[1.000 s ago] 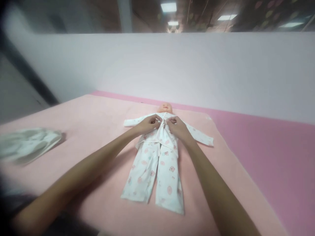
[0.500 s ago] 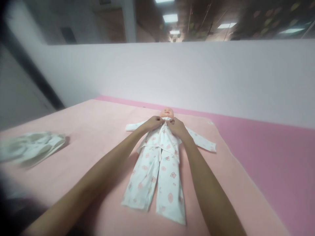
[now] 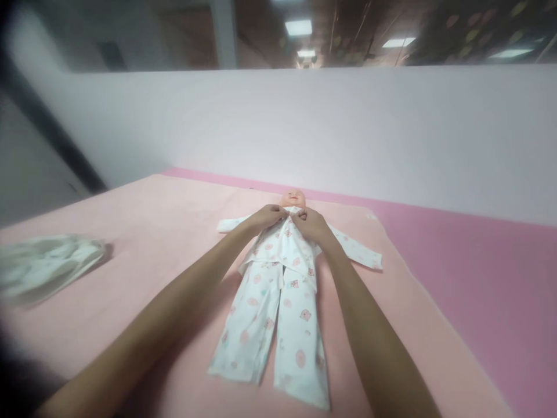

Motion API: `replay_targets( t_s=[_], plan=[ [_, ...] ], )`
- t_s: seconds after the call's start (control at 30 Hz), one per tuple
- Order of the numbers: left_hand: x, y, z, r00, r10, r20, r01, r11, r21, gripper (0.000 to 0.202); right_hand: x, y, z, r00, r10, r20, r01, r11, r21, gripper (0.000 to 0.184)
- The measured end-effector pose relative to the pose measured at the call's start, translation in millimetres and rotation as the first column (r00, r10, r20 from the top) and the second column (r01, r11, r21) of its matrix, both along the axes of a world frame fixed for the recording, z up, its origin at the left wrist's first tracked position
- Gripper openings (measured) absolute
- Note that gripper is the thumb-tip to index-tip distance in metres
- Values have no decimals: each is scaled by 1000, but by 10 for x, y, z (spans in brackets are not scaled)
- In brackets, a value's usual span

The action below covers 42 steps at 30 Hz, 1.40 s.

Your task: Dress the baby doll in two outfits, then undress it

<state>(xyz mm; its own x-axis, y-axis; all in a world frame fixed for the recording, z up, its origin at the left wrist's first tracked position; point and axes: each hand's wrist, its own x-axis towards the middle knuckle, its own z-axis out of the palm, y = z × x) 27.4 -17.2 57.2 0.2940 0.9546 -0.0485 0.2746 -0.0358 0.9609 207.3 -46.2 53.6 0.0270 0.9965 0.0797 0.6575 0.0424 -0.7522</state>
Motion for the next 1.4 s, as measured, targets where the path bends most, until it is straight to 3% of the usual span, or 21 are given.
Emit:
replay_targets(
  t_s=[0.47, 0.73, 1.03, 1.23, 1.4],
  plan=[
    [-16, -39, 29, 1000, -8, 14, 8, 1000, 3, 35, -62, 3, -13, 997, -72, -10, 72, 997, 19, 19],
    [-19, -23, 38, 1000, 14, -23, -15, 1000, -5, 27, -171, -75, 10, 971, -125, 204, 79, 973, 219, 13],
    [-16, 17, -11, 999, 24, -46, -24, 1000, 11, 24, -209, -69, -2, 981, -154, 122, 126, 969, 211, 12],
    [-18, 1, 9, 1000, 17, -22, -17, 1000, 8, 24, -258, -142, 49, 964, -169, 205, 123, 968, 218, 14],
    [-25, -3, 1, 999, -23, 23, 23, 1000, 12, 33, -131, 30, 73, 976, -197, 92, 187, 976, 109, 19]
  ],
)
